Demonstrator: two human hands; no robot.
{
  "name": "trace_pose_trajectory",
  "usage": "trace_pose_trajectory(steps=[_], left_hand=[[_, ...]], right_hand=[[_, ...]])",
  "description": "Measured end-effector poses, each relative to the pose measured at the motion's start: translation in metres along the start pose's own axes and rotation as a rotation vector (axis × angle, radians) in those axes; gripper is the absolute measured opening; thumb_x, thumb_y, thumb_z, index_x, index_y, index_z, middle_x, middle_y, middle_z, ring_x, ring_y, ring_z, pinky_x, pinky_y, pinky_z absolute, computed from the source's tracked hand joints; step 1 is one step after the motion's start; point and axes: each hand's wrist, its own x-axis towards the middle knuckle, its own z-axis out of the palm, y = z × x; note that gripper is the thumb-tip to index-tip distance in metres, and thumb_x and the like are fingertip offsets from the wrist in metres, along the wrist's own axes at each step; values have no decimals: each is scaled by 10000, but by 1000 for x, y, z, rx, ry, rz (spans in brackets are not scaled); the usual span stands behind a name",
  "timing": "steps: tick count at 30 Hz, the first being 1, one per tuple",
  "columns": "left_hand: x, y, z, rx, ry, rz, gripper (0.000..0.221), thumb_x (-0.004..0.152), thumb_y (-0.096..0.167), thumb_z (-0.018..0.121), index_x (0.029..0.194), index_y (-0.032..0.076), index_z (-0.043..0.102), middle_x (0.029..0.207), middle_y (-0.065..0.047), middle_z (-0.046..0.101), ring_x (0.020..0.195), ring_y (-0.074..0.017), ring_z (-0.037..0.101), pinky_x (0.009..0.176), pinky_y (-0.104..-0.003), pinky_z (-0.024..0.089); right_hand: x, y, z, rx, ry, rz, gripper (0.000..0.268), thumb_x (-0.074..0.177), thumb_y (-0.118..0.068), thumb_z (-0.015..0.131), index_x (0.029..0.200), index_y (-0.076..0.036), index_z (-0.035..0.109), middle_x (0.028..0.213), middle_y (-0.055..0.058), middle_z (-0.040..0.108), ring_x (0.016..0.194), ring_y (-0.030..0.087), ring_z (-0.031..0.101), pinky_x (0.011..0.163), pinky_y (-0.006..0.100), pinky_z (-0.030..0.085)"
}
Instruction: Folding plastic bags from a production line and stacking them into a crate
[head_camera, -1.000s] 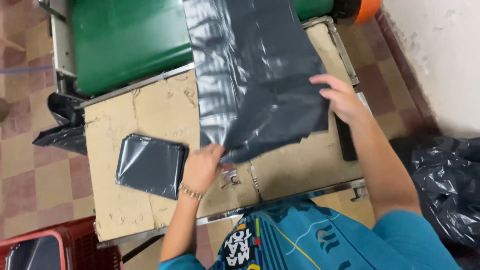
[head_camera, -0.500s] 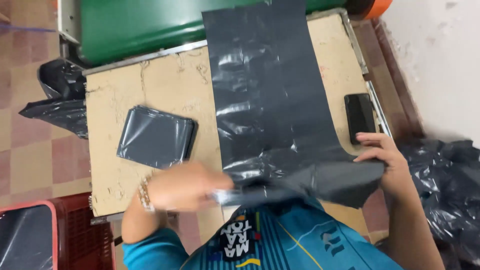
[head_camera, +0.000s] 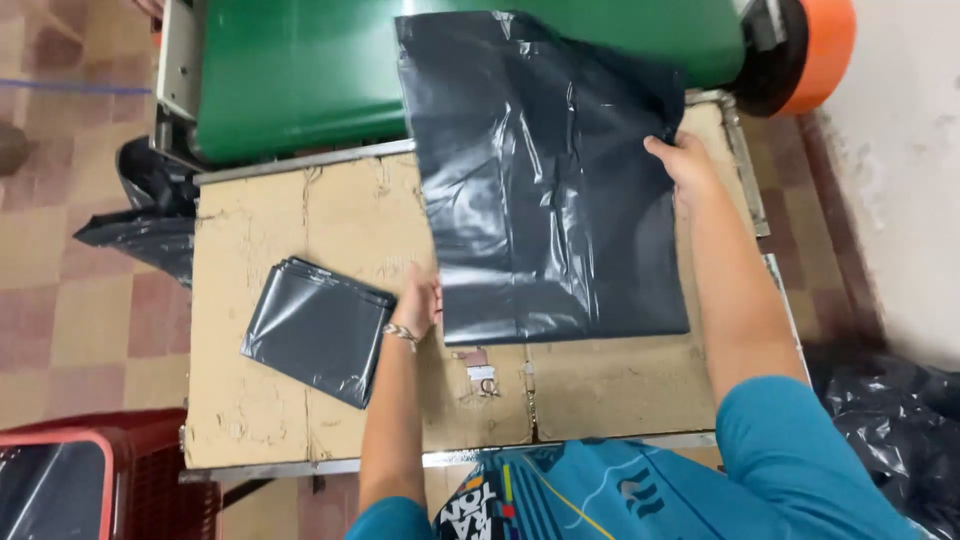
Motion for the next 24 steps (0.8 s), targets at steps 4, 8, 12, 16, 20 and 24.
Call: trace_pose_trajectory(steps=[4, 8, 12, 16, 20, 24], left_hand=[[-8, -40, 0, 106, 282, 127, 381, 909, 446, 742, 1163, 184, 634, 919, -27, 641, 637, -188, 674, 429, -278, 556], [-75, -34, 37, 458, 314, 284, 140, 871, 289, 769, 914, 163, 726, 761, -11, 702, 728, -121, 662, 649, -267, 556], [-49, -95, 5, 514, 406, 403, 58, 903, 213, 706, 891, 156, 713, 742, -1, 697, 753, -100, 617, 714, -285, 538], [-81, -101, 17, 456, 446, 547, 66, 947, 180, 677, 949, 117, 698, 827, -77, 686, 841, -158, 603, 791, -344, 525], [-125, -117, 15, 620, 561, 522, 122, 972, 247, 630, 957, 128, 651, 849, -137, 693, 875, -261, 642, 806, -430, 504], [-158, -143, -1, 865, 555, 362, 237, 945, 376, 632, 989, 144, 655, 862, -174, 727, 918, -379, 687, 805, -490, 531]], right_hand=[[39, 98, -23, -163, -65, 120, 483, 877, -257, 826, 1257, -25, 638, 1092, 198, 674, 1042, 304, 664, 870, 452, 517], [-48, 95, -47, -403, -122, 36, 759, 865, -345, 863, 1400, 35, 481, 1333, 323, 530, 1229, 441, 546, 1010, 528, 455], [-161, 89, -77, -900, -176, 140, 874, 873, -533, 699, 1482, 9, 384, 1378, 324, 554, 1210, 460, 588, 993, 571, 477], [-221, 117, -77, -989, -83, 215, 803, 900, -451, 682, 1528, -99, 325, 1316, 305, 611, 1168, 469, 622, 988, 575, 477], [-252, 125, -81, -731, 76, -108, 621, 926, -244, 698, 1478, -147, 431, 1154, 301, 681, 1102, 439, 643, 925, 516, 499], [-275, 148, -93, -808, 65, -126, 527, 983, -204, 611, 1473, -126, 432, 1086, 290, 708, 1038, 427, 676, 886, 511, 521]])
